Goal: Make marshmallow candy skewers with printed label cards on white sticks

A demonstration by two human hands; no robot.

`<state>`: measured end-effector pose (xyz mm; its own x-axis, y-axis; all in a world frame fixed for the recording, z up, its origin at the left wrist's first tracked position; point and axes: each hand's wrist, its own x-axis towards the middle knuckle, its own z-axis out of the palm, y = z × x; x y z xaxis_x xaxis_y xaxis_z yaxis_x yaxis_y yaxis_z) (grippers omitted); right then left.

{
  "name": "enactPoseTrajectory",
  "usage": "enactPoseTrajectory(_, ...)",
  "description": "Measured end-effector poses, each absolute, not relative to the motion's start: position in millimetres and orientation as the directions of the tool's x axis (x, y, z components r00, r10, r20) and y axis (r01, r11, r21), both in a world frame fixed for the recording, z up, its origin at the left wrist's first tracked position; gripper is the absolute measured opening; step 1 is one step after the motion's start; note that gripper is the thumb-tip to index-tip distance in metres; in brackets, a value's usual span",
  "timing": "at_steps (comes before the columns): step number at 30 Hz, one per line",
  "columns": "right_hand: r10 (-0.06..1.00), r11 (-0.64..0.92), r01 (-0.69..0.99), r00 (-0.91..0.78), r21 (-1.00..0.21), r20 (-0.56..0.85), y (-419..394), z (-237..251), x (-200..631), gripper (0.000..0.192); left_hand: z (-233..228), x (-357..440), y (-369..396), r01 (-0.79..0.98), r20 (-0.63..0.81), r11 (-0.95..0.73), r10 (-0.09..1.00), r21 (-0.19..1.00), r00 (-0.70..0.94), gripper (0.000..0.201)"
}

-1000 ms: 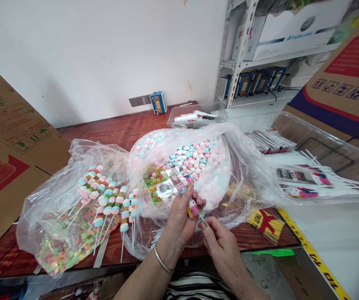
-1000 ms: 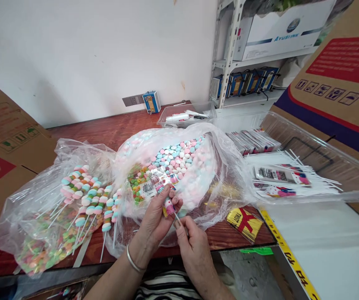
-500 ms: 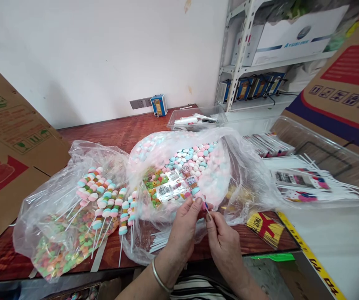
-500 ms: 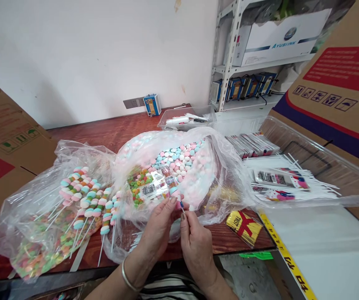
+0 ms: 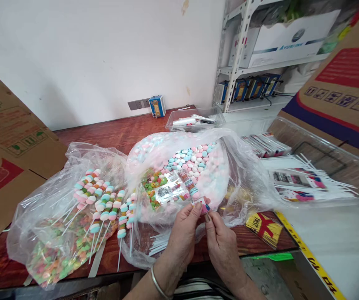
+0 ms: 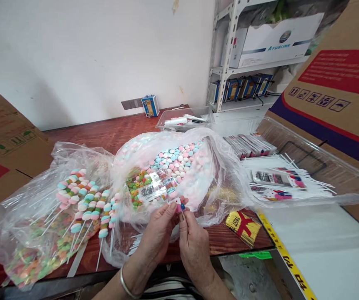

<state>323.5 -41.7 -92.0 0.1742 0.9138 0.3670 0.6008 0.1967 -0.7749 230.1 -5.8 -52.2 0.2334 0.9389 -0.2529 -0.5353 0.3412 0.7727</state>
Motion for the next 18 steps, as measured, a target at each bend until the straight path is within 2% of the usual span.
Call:
enactPoseTrajectory(6,0.936,0.19,0.5,0.169,-0.845,0.31,-45.8,-93.9,324.1,0.03,-48.7,217.5,5.3,-0.588,-0.285,0.397,0.917,0.704,0.279,0.027)
enactPoseTrajectory(10,0.981,0.079,0.189,0.162,-0.979,0.11,-54.2,-91.6,320.1,0.036,-55.5,221.2,4.2,-0.586,-0.334,0.453,0.892,0.672,0.305,0.022)
enactPoseTrajectory(13,0.998,0.002,-0.087,0.066,-0.996,-0.004,-50.3,-86.4,324.3,0.04,-65.6,220.6,0.2,-0.491,-0.361,0.489,0.87,0.721,0.335,0.027)
enactPoseTrajectory(16,0.996,0.084,-0.119,0.02,-0.989,0.082,-25.7,-66.0,348.0,0.043,-79.5,228.2,19.9,-0.276,-0.367,0.476,0.855,0.835,0.366,0.035)
enactPoseTrajectory(18,0.978,0.169,-0.048,0.13,-0.984,0.162,-11.4,-43.0,375.3,0.041,-81.9,255.8,46.0,-0.218,-0.238,0.358,0.869,0.908,0.435,0.031)
